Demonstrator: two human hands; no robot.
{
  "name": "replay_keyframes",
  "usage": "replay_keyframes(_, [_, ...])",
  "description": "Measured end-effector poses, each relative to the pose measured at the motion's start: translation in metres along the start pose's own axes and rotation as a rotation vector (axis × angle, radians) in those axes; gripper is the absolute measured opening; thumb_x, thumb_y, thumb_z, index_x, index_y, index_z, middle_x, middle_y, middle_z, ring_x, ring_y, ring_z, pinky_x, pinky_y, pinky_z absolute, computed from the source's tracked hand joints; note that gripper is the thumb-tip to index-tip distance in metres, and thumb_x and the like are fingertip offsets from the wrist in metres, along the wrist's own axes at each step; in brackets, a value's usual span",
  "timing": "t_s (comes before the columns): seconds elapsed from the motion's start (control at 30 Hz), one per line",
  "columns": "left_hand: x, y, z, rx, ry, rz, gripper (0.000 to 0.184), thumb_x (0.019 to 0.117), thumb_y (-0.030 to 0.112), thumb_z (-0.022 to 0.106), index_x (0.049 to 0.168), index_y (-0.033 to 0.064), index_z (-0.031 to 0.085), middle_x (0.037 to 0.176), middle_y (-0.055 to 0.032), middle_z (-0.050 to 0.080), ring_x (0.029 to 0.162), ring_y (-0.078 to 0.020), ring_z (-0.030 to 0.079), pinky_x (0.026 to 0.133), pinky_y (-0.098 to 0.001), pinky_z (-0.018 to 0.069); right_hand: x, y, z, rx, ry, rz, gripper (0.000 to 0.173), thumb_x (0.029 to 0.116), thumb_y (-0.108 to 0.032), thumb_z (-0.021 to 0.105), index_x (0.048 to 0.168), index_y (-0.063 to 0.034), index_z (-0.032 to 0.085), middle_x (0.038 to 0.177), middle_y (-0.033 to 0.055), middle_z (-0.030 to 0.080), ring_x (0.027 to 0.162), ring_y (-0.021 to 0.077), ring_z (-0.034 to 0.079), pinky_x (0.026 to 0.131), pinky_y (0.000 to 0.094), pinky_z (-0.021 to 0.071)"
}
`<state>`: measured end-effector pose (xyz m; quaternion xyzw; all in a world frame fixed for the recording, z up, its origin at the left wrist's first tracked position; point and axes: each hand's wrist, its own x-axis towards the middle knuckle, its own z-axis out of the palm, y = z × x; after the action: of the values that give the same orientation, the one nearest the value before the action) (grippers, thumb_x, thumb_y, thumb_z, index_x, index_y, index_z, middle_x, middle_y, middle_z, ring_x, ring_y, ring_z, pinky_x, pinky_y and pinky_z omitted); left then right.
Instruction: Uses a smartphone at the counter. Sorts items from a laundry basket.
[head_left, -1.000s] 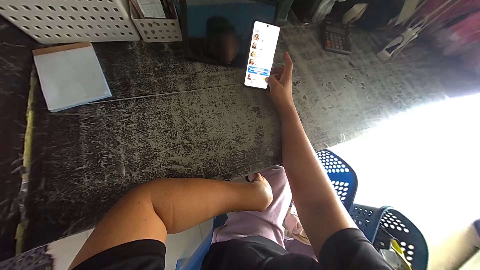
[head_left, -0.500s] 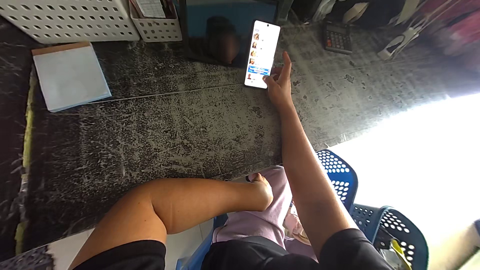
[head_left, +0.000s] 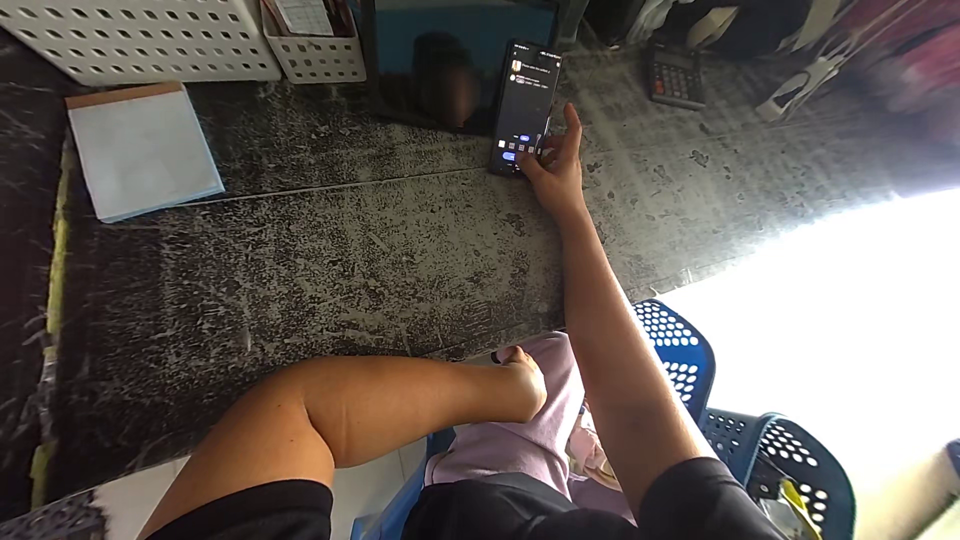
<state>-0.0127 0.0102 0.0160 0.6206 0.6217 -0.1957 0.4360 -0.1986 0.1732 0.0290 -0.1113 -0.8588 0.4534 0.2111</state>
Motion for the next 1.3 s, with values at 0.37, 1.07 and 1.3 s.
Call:
replay_keyframes(0.37, [-0.0024,0.0004,-0.0012,-0.038,0.002,-0.013,0.037,0.1032,0.007,0.051,0.136,-0.0088,0.054,0.142,-0.0327,0.049,0.133,-0.0480,0.048,0.103,-0.0650,0.0411,0.0014,0.0022,0.0026,-0.100,0.000,-0.038,0.113,0.0800,-0.035,0.084,0.163,-0.0063,0.012,0.129,0.0190,0.060,0.101,0.0253,0.065,0.089,0.0422,0.0556])
replay_keyframes(1.07, [-0.0030,0.0003,-0.0010,-0.009,0.001,-0.007,0.037,0.1037,0.007,0.050,0.137,-0.0088,0.053,0.142,-0.0320,0.049,0.134,-0.0473,0.048,0.103,-0.0641,0.0414,0.0018,0.0010,0.0022,0.086,0.073,-0.003,0.067,0.1089,-0.033,0.045,0.162,-0.0042,0.016,0.103,0.0118,0.065,0.089,0.0150,0.066,0.088,0.0364,0.0559])
replay_keyframes(1.3, [-0.0020,0.0003,0.0000,-0.005,0.007,-0.003,0.036,0.1030,0.006,0.050,0.135,-0.0090,0.054,0.140,-0.0317,0.051,0.131,-0.0472,0.050,0.101,-0.0645,0.0424,0.0010,0.0007,0.0026,0.081,0.091,-0.010,0.064,0.1100,-0.035,0.042,0.161,-0.0040,0.019,0.111,0.0140,0.067,0.097,0.0153,0.068,0.093,0.0365,0.0555])
